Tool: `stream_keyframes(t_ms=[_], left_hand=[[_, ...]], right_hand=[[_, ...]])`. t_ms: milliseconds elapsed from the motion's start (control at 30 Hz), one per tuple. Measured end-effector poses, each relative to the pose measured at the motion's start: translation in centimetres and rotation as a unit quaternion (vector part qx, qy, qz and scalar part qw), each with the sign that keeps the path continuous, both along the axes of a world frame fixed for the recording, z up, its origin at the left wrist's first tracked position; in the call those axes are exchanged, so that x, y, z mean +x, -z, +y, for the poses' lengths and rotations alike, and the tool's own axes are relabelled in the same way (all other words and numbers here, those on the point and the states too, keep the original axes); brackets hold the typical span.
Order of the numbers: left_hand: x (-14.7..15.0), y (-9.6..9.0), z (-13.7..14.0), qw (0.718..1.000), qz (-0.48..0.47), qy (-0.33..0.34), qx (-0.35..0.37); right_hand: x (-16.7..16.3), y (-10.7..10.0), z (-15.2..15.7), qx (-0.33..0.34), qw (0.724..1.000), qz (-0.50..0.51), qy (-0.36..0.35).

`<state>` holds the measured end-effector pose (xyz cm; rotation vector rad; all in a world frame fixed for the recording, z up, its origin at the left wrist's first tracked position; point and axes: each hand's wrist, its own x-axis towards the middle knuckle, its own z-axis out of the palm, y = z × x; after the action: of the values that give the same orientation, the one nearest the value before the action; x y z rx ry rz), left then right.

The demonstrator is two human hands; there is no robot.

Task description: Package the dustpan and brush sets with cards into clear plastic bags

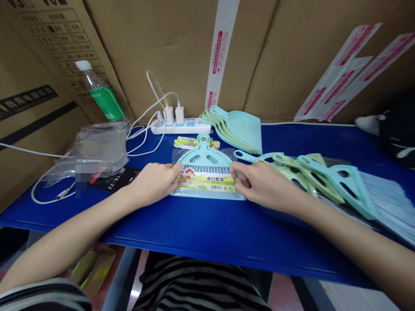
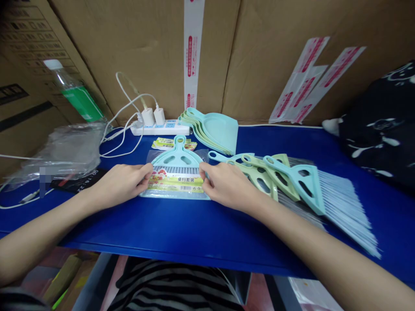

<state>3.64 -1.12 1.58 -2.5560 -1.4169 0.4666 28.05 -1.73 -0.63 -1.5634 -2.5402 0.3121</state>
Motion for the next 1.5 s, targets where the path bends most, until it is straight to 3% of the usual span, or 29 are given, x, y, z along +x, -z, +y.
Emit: stream_keyframes(t_ms=[833, 1500], left_hand=[[0.08, 0.16, -0.26, 1.0, 0.019, 0.002, 0.012], [0.08, 0.2, -0.23, 1.0, 0.027, 0.006, 0.005]], right_hand=[[0.26, 0.02, 0.16, 0.004, 1.0, 0.006, -0.016], [0.02, -0.22, 0.07, -0.039, 0.999, -0.028, 0.004]])
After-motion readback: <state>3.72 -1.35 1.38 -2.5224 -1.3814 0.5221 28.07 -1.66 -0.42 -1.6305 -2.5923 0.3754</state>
